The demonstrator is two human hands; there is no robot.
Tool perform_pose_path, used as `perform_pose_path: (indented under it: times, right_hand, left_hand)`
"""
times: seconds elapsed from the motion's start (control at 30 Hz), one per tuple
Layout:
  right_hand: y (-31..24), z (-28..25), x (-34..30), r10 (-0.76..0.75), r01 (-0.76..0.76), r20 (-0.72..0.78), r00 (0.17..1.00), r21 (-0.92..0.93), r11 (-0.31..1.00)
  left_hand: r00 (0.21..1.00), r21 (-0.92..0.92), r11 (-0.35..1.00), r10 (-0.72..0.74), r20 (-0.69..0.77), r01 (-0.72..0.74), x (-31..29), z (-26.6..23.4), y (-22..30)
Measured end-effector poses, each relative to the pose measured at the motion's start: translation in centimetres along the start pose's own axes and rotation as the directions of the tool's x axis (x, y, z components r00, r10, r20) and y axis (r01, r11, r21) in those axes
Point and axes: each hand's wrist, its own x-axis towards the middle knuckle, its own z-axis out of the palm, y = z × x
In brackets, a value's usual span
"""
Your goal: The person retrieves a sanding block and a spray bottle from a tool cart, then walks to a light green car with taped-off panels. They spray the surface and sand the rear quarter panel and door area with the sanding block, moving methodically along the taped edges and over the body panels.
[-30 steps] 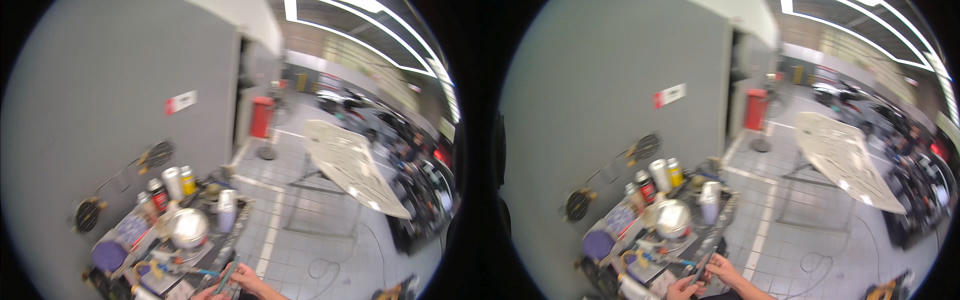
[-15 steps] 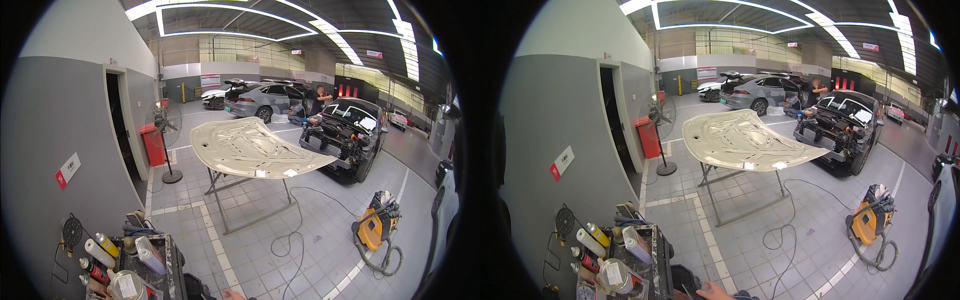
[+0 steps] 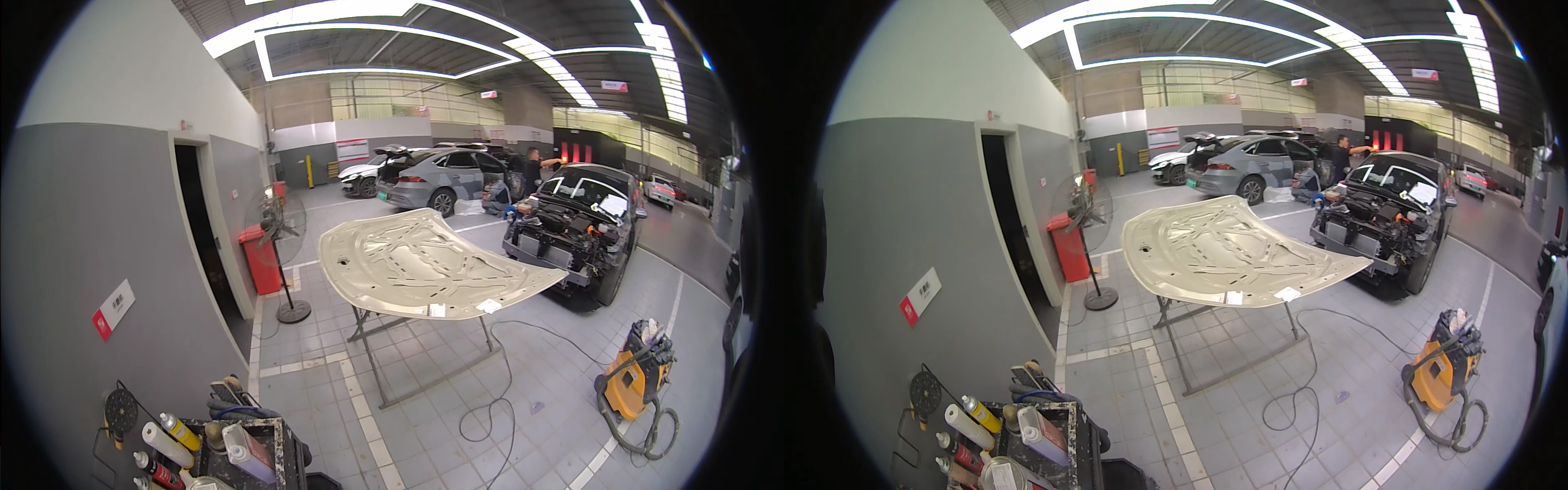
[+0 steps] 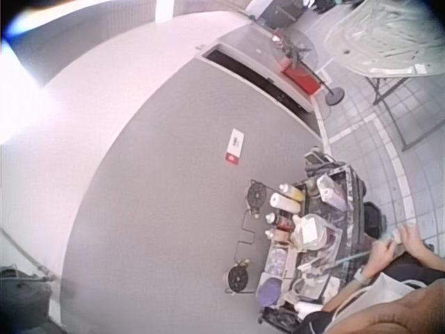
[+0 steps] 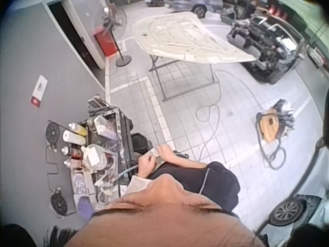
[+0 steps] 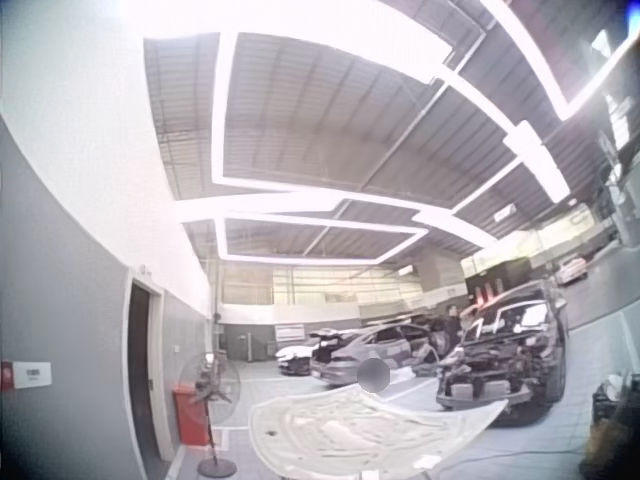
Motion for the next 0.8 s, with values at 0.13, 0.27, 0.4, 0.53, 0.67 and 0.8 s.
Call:
perform_pose_path:
  times: [0.13, 0.27, 0.4, 0.53, 0.67, 0.8]
  right_hand:
    - [17.7, -1.5, 7.3, 0.425, -0.426, -0.137, 0.895, 0.029, 0.904]
    - [31.7, -9.4, 9.2, 0.79, -0.776, -0.045, 0.611, 0.161, 0.61]
    - [34.8, -14.1, 9.3, 0.894, -0.872, -0.086, 0.44, 0.2, 0.448]
    - [34.3, -15.0, 10.0, 0.93, -0.905, -0.06, 0.362, 0.218, 0.366]
    - [34.0, -14.1, 10.5, 0.914, -0.912, 0.106, 0.392, 0.174, 0.371]
    - [31.2, -13.6, 10.7, 0.774, -0.883, 0.44, 0.455, 0.111, 0.456]
  left_hand:
    - [0.964, -0.125, 0.976, -0.2, -0.174, 0.179, 0.4, -1.1, 0.8]
    - [0.675, -0.472, 0.841, -0.511, -0.532, 0.264, -1.3, -7.4, 0.9]
    - [0.458, 0.106, 0.695, -0.344, -0.82, 0.711, -2.6, -11.8, 0.9]
    - [0.347, 0.275, 0.276, -0.264, -0.9, 0.921, 0.2, -9.0, 0.6]
    - [0.907, 0.739, 0.579, -0.003, -0.421, 0.345, 7.5, -4.3, -3.8]
    - [0.864, 0.908, 0.119, -0.279, 0.419, -0.401, 11.2, -2.6, -11.3]
